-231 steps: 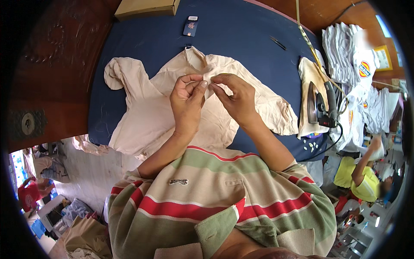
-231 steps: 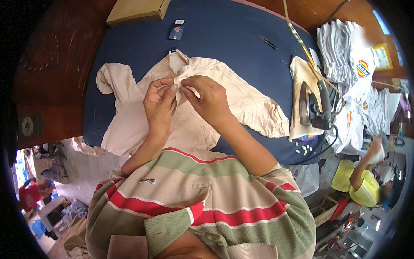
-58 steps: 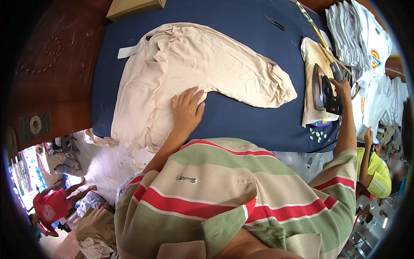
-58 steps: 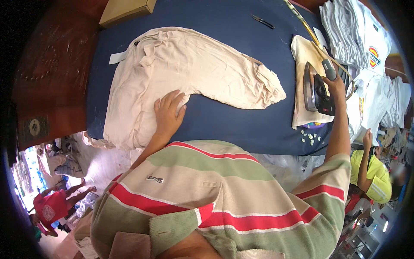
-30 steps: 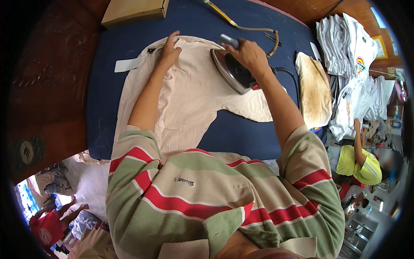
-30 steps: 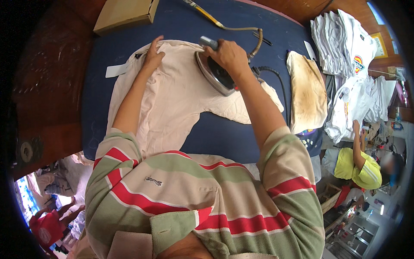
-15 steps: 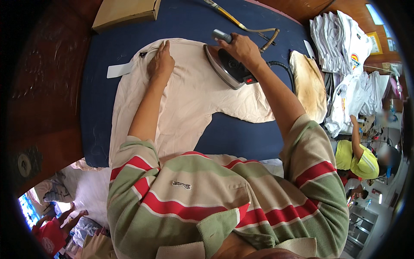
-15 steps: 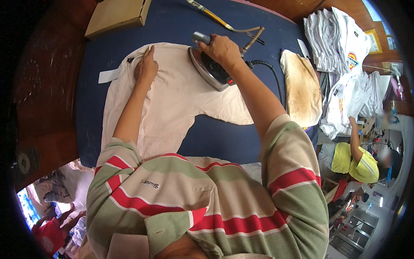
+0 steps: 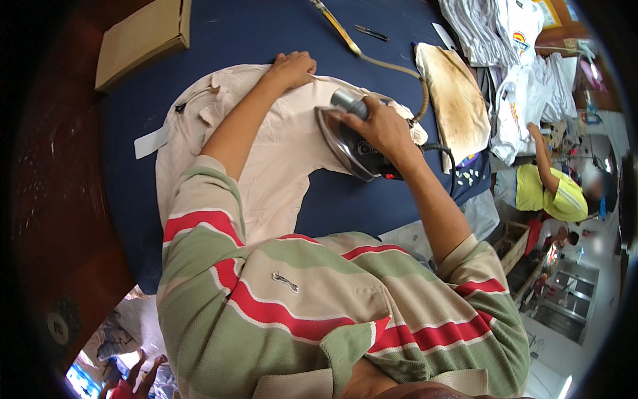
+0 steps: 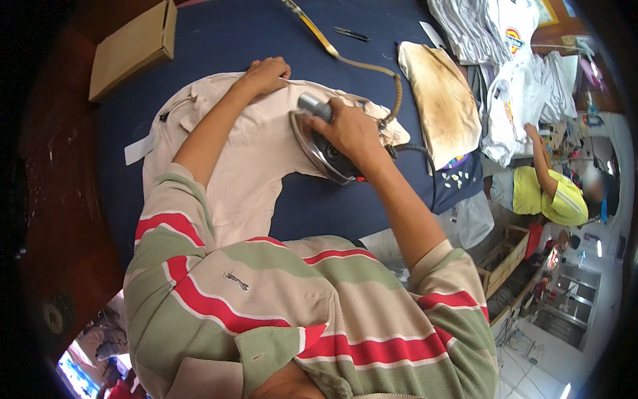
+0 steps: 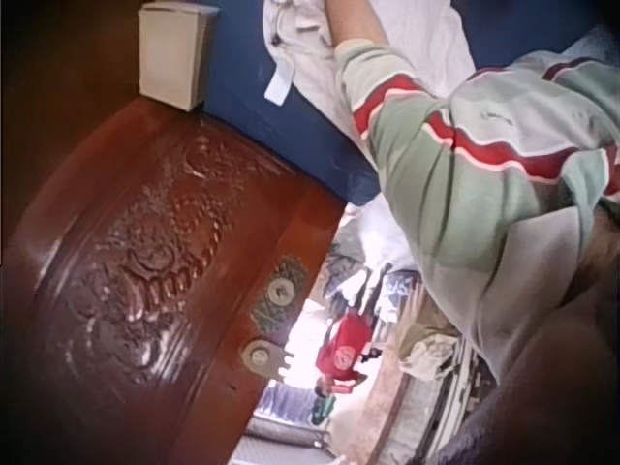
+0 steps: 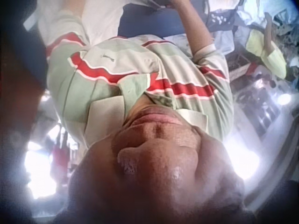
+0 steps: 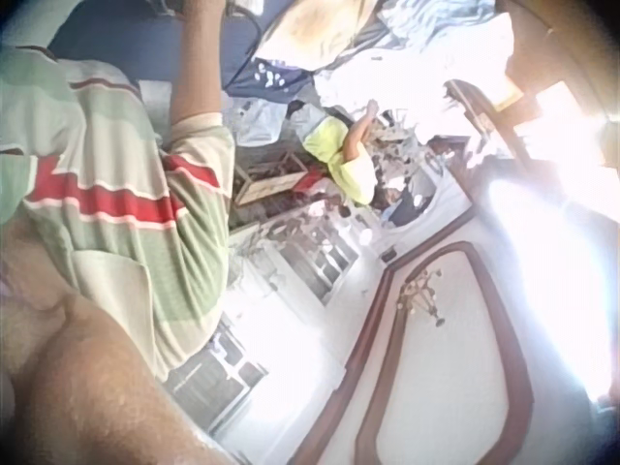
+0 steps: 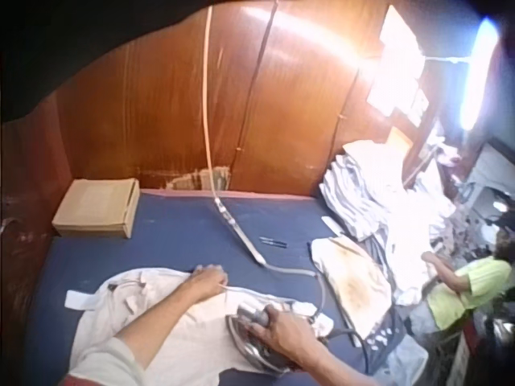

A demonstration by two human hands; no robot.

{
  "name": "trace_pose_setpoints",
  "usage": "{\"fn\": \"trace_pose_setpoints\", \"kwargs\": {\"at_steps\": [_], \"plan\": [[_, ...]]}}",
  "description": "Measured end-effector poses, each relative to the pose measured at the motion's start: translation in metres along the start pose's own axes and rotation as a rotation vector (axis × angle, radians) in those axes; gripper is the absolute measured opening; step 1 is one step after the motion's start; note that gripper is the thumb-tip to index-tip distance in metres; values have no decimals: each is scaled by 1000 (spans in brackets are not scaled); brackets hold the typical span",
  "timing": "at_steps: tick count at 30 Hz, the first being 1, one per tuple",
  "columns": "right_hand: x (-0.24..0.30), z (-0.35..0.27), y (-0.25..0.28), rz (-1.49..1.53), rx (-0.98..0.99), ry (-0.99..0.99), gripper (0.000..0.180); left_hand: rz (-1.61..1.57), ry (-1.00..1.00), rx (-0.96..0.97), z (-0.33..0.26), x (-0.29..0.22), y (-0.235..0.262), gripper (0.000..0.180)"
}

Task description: The person irons a tan garment on a blue ironing board using a steam iron, flipping the garment and smoothing the fabric by hand while using a small tool to trim loose threads from the collar area.

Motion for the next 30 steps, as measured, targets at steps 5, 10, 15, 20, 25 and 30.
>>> {"fn": "trace_pose_setpoints", "kwargs": {"at_steps": [5, 10, 15, 20, 25, 30], "plan": [[-61, 23, 15, 114, -213, -153, 51, -193, 11, 176, 11, -1, 3, 18], [-46, 49, 16, 118, -191, -45, 48, -228, -34, 71, -3, 24, 13, 23], [-2, 76, 2, 146, -27, 129, 50, -212, 117, 140, -37, 80, 35, 29], [63, 110, -15, 134, 1, 179, 55, -311, 192, 114, -38, 108, 38, 27], [77, 123, -16, 207, 28, 231, 53, -407, 204, 33, -38, 133, 29, 24], [73, 100, -22, 155, 89, 270, 48, -393, 189, 39, -38, 126, 32, 20]]}}
Point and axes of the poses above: each hand's wrist, its own z-axis towards the middle knuckle, its own y-axis out of the back of the hand, x = y × z, the point moved 10 cm from there along z, towards the middle knuckle, and after that the axes turned 8 degrees about x, right-handed, at the moved point
